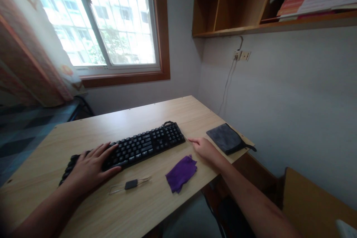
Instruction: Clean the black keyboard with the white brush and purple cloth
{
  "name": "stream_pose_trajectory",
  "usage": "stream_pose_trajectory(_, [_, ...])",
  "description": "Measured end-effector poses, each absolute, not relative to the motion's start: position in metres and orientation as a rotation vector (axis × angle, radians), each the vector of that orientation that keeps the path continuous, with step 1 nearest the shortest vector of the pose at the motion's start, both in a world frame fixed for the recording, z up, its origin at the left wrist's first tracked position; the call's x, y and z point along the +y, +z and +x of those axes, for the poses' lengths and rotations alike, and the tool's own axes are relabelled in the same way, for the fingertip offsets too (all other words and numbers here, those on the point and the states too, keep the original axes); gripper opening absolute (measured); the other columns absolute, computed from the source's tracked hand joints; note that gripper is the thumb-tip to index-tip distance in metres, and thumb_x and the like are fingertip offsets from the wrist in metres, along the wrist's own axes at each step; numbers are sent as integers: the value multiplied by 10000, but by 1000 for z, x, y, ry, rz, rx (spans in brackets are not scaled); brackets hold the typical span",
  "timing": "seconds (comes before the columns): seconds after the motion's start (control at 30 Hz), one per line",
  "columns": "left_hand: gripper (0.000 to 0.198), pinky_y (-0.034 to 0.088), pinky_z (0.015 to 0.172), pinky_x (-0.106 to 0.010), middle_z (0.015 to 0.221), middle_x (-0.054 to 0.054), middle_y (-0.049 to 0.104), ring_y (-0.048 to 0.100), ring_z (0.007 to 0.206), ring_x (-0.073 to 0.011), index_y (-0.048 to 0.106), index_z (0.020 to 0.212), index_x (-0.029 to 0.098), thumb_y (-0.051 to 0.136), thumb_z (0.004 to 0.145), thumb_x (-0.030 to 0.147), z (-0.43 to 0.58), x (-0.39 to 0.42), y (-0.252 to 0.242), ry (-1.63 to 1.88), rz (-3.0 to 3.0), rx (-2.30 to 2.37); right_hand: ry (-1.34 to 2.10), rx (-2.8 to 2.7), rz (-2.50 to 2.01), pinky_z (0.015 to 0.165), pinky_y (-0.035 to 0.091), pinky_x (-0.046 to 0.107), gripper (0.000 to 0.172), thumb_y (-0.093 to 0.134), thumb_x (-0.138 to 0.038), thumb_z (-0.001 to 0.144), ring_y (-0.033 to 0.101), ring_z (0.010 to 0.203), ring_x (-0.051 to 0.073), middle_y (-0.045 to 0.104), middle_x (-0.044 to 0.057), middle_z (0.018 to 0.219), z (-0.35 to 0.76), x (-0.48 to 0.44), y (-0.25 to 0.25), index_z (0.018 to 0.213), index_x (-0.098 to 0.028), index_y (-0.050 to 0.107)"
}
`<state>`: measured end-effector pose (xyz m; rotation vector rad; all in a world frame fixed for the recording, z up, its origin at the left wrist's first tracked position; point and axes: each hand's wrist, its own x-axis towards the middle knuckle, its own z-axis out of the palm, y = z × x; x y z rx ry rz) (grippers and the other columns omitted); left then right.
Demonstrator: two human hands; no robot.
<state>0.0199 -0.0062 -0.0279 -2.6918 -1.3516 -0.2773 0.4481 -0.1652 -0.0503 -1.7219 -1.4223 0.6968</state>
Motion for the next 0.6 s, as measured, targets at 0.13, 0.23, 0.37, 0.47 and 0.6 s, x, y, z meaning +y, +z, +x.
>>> stream_pose_trajectory(0.13, [833, 251, 1147, -643, 1559, -160, 436, 362, 1436, -436, 501, 1491, 222, 529, 819, 714, 21, -7, -26, -307, -2701, -1346, 673, -1475, -1782, 1086, 458, 409, 409, 516, -244, 900, 653, 1201, 267, 696, 61, 1278, 452, -190, -41, 1251, -218, 726])
stream_pose_trajectory(0.23, [835, 272, 1137, -637, 1547, -156, 454, 375, 1426, -443, 507, 1487, 224, 538, 809, 710, 23, -8, -24, -315, -2712, -1346, 629, -1527, -1855, 1054, 477, 397, 390, 529, -252, 891, 663, 1177, 272, 712, 52, 1253, 460, -203, -28, 1212, -244, 751])
stream_pose_trajectory(0.37, [837, 276, 1135, -623, 1552, -157, 448, 376, 1426, -435, 498, 1494, 222, 535, 812, 705, 23, -9, -23, -277, -2698, -1352, 513, -1525, -1875, 1045, 474, 386, 377, 536, -257, 894, 663, 1169, 275, 719, 59, 1244, 467, -191, -9, 1197, -244, 760])
stream_pose_trajectory(0.47, [844, 277, 1134, -625, 1556, -158, 441, 369, 1428, -439, 494, 1497, 218, 532, 816, 715, 22, -9, -24, -289, -2703, -1340, 457, -1502, -1843, 1050, 471, 392, 380, 529, -246, 900, 656, 1183, 275, 716, 54, 1250, 466, -158, -4, 1206, -248, 754])
stream_pose_trajectory(0.6, [844, 265, 1137, -631, 1566, -158, 426, 360, 1439, -425, 476, 1507, 222, 529, 824, 715, 21, -8, -26, -294, -2701, -1327, 416, -1507, -1846, 1056, 469, 392, 369, 548, -211, 884, 656, 1184, 282, 725, 58, 1233, 461, -106, -14, 1180, -232, 767])
